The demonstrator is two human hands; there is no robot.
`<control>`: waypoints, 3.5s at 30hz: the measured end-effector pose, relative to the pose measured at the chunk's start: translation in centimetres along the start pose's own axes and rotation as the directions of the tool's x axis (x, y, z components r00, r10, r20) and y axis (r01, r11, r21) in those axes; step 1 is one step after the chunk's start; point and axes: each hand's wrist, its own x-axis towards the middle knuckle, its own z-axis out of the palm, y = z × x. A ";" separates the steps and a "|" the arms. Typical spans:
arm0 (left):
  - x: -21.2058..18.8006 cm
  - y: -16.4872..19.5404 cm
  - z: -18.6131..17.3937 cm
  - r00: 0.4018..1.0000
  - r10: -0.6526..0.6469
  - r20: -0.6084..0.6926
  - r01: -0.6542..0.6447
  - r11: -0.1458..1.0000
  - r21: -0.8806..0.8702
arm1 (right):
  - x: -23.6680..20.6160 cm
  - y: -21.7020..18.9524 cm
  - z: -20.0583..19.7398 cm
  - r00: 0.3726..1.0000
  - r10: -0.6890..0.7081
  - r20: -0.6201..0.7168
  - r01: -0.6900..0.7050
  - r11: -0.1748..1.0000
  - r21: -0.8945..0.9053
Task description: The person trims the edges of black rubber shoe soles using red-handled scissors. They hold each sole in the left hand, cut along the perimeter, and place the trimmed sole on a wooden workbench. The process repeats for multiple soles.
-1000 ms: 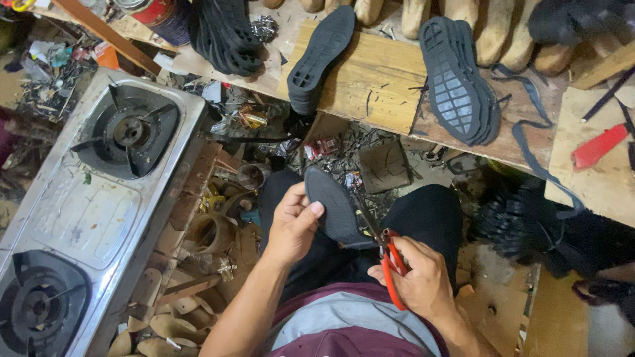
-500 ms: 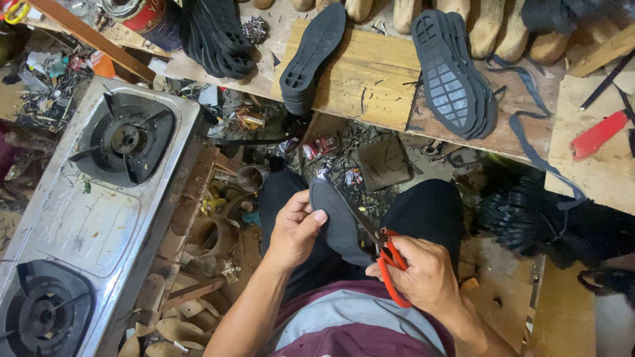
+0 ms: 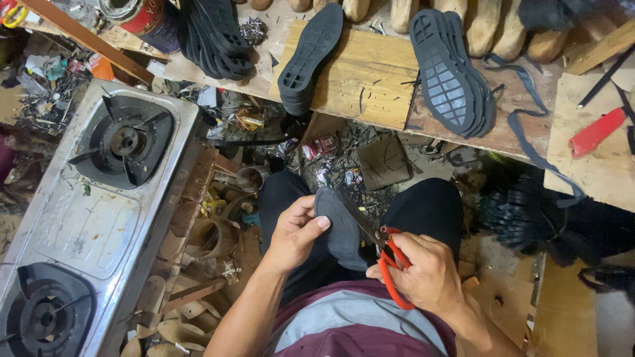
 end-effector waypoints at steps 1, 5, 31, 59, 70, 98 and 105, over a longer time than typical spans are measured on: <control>0.0 0.0 0.0 1.000 0.002 0.002 -0.002 1.000 0.005 | -0.1 0.0 0.0 1.000 0.009 0.006 -0.009 1.000 0.013; 0.0 0.1 -0.3 1.000 0.002 -0.003 -0.002 0.999 0.040 | -0.3 0.2 0.1 0.998 0.057 0.026 -0.058 0.997 0.054; 0.4 2.8 -0.2 0.992 -0.021 0.124 -0.022 0.941 0.338 | -0.4 0.7 -1.9 0.998 0.033 0.049 -0.030 0.997 -0.070; 1.0 6.0 1.0 0.973 0.039 0.227 -0.156 0.836 0.527 | 0.2 -0.2 -2.3 0.995 0.037 0.094 -0.038 0.999 -0.001; 1.4 9.0 1.6 0.951 0.051 0.305 -0.258 0.674 0.692 | 0.0 0.0 -2.9 0.992 0.034 0.126 -0.036 0.999 0.016; 2.2 13.5 2.0 0.897 -0.128 0.423 -0.380 0.267 0.886 | -0.4 0.6 -4.4 0.935 0.063 0.349 -0.014 0.990 -0.139; 2.3 13.5 1.6 0.889 -0.130 0.439 -0.363 0.384 0.849 | -0.5 0.8 -3.9 0.947 0.045 0.317 0.006 0.988 -0.157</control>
